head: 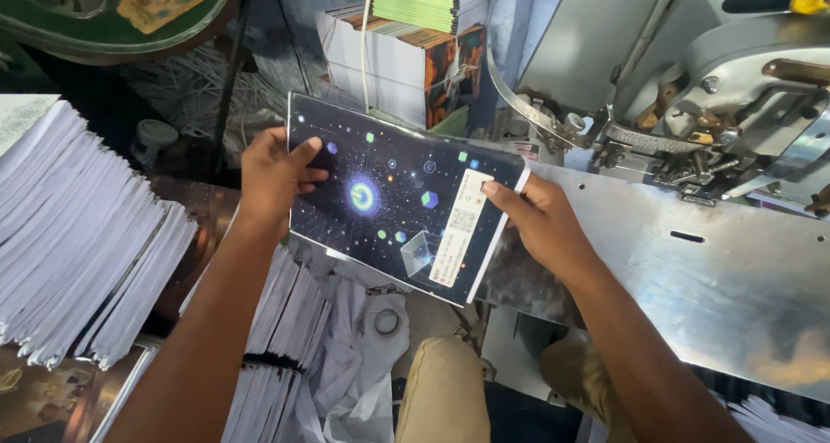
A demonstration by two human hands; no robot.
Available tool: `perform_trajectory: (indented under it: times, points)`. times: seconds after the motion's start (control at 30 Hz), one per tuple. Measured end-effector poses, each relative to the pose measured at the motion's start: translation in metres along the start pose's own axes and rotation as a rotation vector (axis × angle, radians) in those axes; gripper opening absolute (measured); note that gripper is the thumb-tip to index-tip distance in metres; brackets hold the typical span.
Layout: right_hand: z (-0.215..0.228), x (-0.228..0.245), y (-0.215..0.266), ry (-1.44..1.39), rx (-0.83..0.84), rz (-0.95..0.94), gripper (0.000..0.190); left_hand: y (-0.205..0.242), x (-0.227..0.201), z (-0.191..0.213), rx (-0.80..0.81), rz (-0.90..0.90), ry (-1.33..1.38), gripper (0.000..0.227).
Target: The person repeatedly picks up a book, places it under a binding machine, and operates the machine to stitch the spine. The person then removes the book and places it on a stack, repeating the process for multiple books.
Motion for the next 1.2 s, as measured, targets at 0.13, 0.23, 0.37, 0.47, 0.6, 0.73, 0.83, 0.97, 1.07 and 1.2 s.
perform_trajectory:
  times: [0.13,0.23,0.37,0.47,0.6,0.73,0.83,0.97,1.07,1.2]
  points:
    - [0.010,0.004,-0.004,0.019,-0.143,-0.043,0.035,-0.005,0.012,-0.014,-0.051,0.079,-0.085,0.026]
    - [0.012,0.014,0.001,0.074,-0.241,-0.054,0.036,-0.005,0.013,-0.021,-0.110,0.080,-0.121,0.025]
    - [0.023,0.032,0.014,0.306,-0.379,-0.056,0.037,0.000,0.010,-0.031,-0.168,0.050,-0.122,0.024]
    - [0.028,0.036,0.022,0.449,-0.409,-0.159,0.039,0.005,0.005,-0.033,-0.184,0.071,-0.175,0.025]
    - [0.032,0.040,0.029,0.507,-0.424,-0.198,0.040,0.014,-0.009,-0.032,-0.173,0.081,-0.405,0.032]
    - [0.034,0.049,0.036,0.582,-0.458,-0.171,0.042,0.022,-0.017,-0.033,-0.201,0.096,-0.682,0.040]
    - [0.039,0.049,0.041,0.609,-0.484,-0.204,0.040,0.027,-0.029,-0.035,-0.261,0.012,-0.838,0.045]
    - [0.047,0.054,0.040,0.650,-0.481,-0.189,0.037,0.030,-0.039,-0.044,-0.255,-0.052,-0.995,0.047]
    - [0.052,0.057,0.041,0.640,-0.463,-0.130,0.036,0.032,-0.040,-0.047,-0.235,-0.046,-0.968,0.051]
    - [0.061,0.056,0.044,0.673,-0.459,-0.115,0.034,0.034,-0.035,-0.053,-0.174,0.032,-0.878,0.051]
Point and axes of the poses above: each hand's wrist, its own y-axis away from the middle knuckle, its own z-axis out of the back of the hand, x = y × z, the point moved 10 cm from there along -y, towards the middle knuckle, and after that the axes turned 15 degrees about -y, right-handed, at the moved point
